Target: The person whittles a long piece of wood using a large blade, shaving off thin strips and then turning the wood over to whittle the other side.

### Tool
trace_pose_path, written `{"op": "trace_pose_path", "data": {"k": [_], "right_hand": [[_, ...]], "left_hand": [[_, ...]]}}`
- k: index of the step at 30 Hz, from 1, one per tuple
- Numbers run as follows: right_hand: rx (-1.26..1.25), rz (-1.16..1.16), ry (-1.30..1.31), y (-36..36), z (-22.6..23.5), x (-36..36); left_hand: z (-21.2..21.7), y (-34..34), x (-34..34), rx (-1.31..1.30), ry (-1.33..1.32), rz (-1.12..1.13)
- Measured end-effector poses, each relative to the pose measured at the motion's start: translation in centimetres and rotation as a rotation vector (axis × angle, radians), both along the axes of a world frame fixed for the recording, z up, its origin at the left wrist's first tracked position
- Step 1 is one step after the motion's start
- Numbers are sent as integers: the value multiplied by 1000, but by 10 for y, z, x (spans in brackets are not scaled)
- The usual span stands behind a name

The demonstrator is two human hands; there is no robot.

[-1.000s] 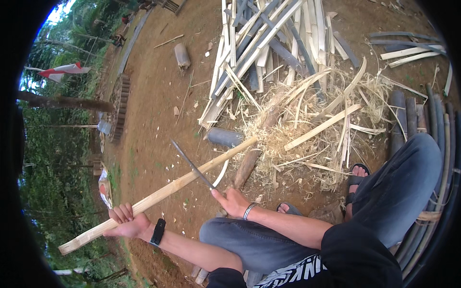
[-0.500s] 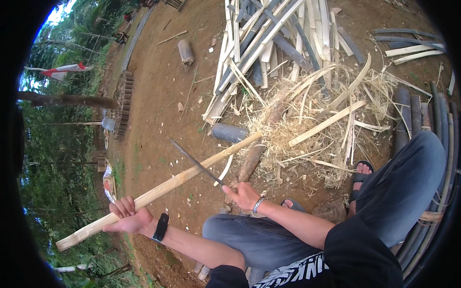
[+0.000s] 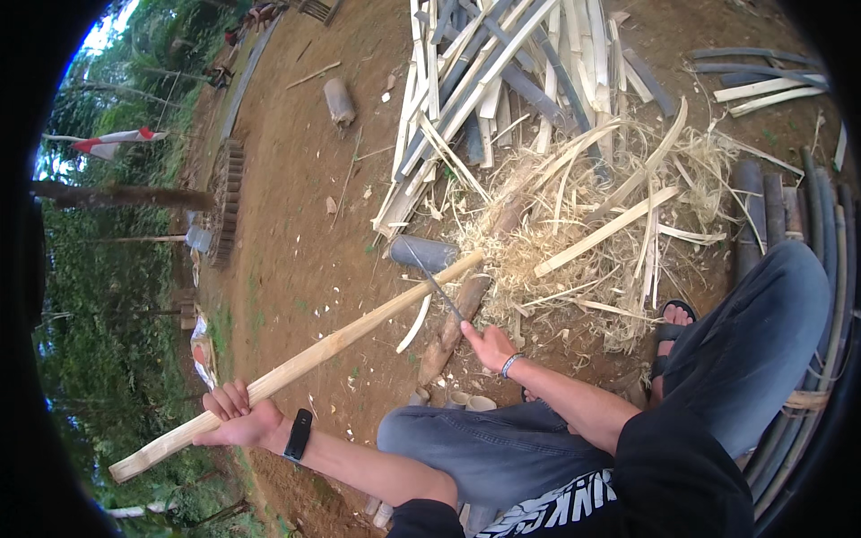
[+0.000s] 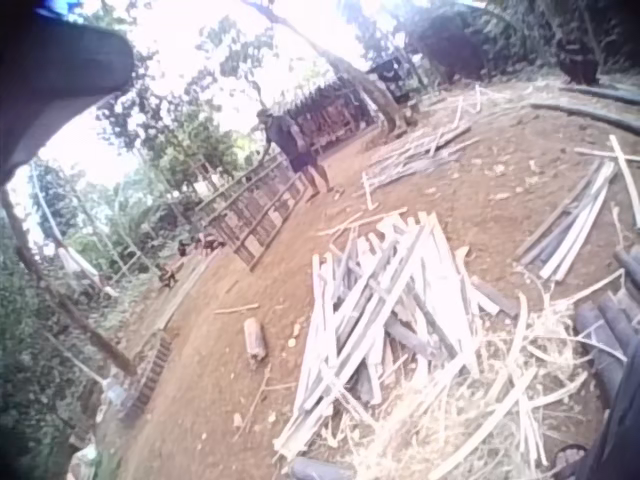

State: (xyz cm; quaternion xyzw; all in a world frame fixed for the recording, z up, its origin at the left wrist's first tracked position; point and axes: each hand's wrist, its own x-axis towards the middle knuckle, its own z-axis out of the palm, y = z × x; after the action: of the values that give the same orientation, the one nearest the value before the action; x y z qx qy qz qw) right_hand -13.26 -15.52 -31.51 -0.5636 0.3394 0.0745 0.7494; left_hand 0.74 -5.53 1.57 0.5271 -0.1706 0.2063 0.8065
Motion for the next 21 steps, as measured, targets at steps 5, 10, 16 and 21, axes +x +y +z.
{"op": "trace_pose_path", "data": {"k": [5, 10, 16, 21], "right_hand": [[-203, -18, -256, 25, 11, 18], [-37, -77, 30, 2, -29, 4], [-150, -1, -139, 13, -3, 11], [15, -168, 121, -13, -51, 2]], "left_hand": [[-3, 1, 5, 34, -10, -59], [-3, 0, 5, 24, 10, 7], [-1, 3, 4, 31, -20, -41], [-2, -1, 8, 54, -29, -76]]}}
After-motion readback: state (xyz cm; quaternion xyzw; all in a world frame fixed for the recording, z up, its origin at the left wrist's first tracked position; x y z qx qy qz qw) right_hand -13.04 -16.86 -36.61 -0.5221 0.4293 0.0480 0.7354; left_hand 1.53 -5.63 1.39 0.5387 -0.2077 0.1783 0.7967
